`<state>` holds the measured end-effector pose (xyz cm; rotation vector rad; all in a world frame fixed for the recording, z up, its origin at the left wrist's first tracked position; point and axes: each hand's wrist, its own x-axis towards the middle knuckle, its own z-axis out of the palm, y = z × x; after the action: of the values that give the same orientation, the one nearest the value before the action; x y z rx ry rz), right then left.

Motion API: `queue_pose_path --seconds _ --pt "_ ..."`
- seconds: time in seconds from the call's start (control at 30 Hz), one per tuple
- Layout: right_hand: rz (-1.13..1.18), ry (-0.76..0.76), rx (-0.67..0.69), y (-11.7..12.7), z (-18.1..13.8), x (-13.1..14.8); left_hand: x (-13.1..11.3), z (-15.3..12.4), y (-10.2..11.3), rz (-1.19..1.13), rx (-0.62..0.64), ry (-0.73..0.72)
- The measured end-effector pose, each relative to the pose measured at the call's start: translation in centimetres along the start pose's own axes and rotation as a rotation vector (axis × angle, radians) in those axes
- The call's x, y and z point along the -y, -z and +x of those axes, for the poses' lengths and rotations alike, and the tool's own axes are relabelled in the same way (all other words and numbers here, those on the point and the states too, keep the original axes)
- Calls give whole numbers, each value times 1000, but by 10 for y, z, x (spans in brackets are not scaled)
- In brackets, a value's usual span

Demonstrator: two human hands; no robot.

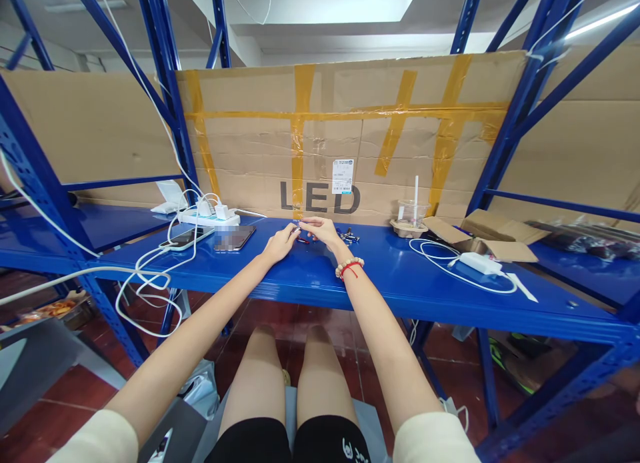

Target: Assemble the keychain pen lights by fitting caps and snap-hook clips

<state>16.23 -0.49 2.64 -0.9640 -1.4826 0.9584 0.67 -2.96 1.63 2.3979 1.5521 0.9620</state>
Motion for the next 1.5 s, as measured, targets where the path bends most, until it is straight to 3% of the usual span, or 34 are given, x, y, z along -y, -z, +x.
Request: queue_pose_path --seconds 0.87,1.33,1.5 --pt "-93 -20 47 0 -6 4 2 -4 2 -23 -23 -64" --pt "-149 -225 86 -4 -18 19 4 -4 3 -54 -5 -127" --pt "-130 -194 62 -7 -17 17 5 -2 0 -77 -24 -122"
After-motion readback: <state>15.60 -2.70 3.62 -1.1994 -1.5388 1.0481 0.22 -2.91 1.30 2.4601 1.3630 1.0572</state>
